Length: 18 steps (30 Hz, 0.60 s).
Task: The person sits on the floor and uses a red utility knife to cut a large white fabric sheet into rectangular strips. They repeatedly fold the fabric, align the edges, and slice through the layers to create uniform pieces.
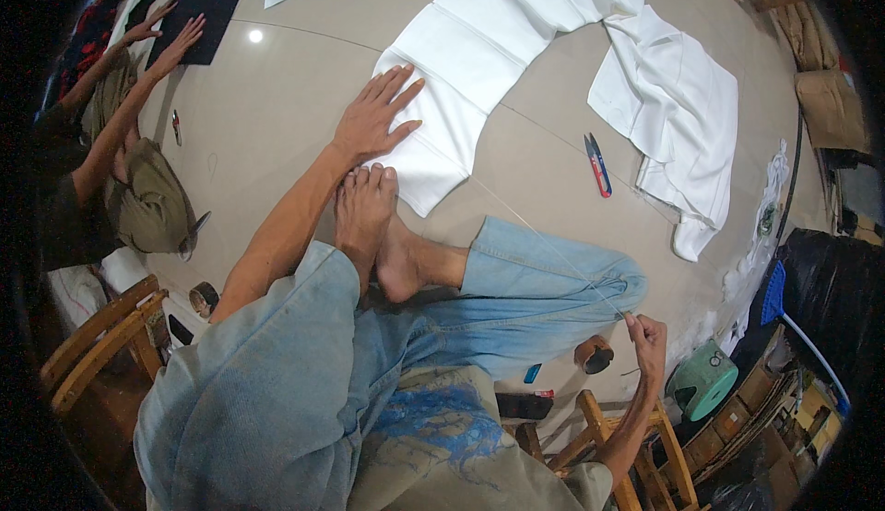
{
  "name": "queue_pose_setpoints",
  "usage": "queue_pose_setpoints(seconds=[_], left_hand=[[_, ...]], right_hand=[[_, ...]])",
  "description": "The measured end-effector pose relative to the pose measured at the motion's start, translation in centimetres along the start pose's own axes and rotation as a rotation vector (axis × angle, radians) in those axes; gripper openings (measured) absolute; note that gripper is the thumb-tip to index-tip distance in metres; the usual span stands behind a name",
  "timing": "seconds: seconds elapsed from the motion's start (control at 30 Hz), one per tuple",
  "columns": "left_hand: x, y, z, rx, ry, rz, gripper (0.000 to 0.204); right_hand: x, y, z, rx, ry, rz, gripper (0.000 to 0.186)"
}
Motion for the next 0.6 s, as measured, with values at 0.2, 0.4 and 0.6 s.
queue_pose_setpoints(seconds=[0.2,0.4,0.6], left_hand=[[-0.1,0.0,0.0,0.002,0.011,-0.003,0.067],[-0.3,-0.2,-0.1,-0.015,0.009,-0.048,0.067],[0.3,-0.3,0.1,-0.036,0.025,0.016,0.068]], right_hand=[[-0.6,0.5,-0.5,-0.017,-0.03,0.004,0.052],[0.2,-4.2,8.6,-0.279,-0.291,-0.361,0.031],[21.2,-13.2,22.9,-0.47,-0.016,-0.133,0.055]])
Point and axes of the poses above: each hand's wrist, its own y-axis away from the middle knuckle, its own x-axis out of the palm, z = x × y, the point moved 10 cm from there along -y, towards the middle knuckle, and after that the axes turned 1 degree about y, right-handed, at the moved point
